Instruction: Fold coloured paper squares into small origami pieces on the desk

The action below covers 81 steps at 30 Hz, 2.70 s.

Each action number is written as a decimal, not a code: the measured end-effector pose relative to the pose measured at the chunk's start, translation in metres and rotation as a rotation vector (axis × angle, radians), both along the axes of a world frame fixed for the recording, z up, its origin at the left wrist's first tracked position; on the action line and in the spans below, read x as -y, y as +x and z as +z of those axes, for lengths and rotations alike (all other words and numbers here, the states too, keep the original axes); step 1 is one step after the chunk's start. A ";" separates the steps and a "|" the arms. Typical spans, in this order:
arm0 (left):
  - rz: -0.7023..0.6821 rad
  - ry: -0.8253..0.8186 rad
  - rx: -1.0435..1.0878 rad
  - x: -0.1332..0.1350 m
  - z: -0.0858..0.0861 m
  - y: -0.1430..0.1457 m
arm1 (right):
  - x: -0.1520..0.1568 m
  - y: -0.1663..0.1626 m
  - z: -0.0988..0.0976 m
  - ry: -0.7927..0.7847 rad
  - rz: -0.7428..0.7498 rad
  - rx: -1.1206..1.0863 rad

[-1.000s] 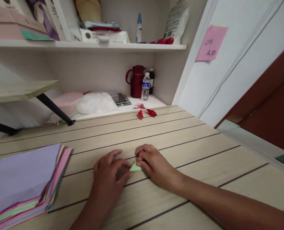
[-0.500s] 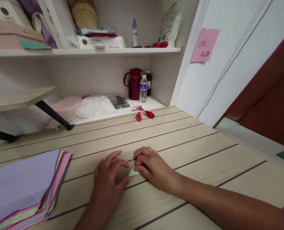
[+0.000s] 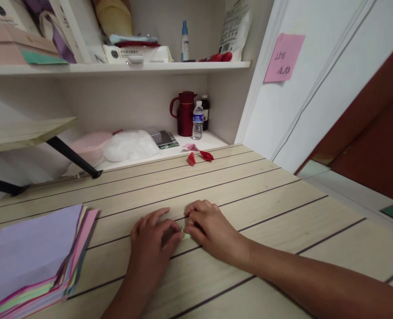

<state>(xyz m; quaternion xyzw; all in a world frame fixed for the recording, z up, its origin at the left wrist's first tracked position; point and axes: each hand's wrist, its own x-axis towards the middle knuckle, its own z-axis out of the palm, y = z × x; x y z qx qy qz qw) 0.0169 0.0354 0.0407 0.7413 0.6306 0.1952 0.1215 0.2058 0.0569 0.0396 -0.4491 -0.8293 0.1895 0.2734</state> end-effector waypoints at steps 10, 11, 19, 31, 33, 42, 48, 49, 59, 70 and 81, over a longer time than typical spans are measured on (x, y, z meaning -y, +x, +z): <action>0.014 0.019 -0.014 -0.001 -0.002 0.004 | 0.003 -0.005 0.001 0.013 -0.026 0.084; 0.012 0.023 -0.017 -0.002 -0.002 0.004 | 0.003 -0.005 0.000 0.021 -0.027 0.096; 0.001 0.046 -0.036 -0.002 -0.003 0.004 | 0.004 -0.007 -0.003 0.030 -0.028 0.085; -0.069 0.111 -0.105 0.005 -0.007 -0.004 | 0.004 -0.008 0.006 -0.052 -0.124 0.151; -0.125 0.105 -0.133 0.011 -0.008 -0.011 | 0.003 -0.008 0.006 -0.049 -0.122 0.150; -0.318 0.252 -0.417 0.034 -0.017 -0.033 | 0.004 -0.007 0.008 -0.024 -0.111 0.119; -0.275 0.107 -0.491 0.031 -0.003 -0.023 | 0.004 -0.009 0.006 -0.001 -0.116 0.089; -0.280 0.088 -0.485 0.031 0.000 -0.021 | 0.004 -0.009 0.005 0.004 -0.113 0.081; -0.287 0.002 -0.394 0.031 0.007 -0.022 | 0.030 0.026 -0.004 0.262 0.110 0.160; -0.332 0.215 -0.453 0.026 -0.020 -0.028 | 0.043 0.025 -0.002 0.348 0.107 0.313; -0.352 0.343 -0.478 0.029 -0.029 -0.032 | 0.041 0.027 -0.002 0.317 0.098 0.297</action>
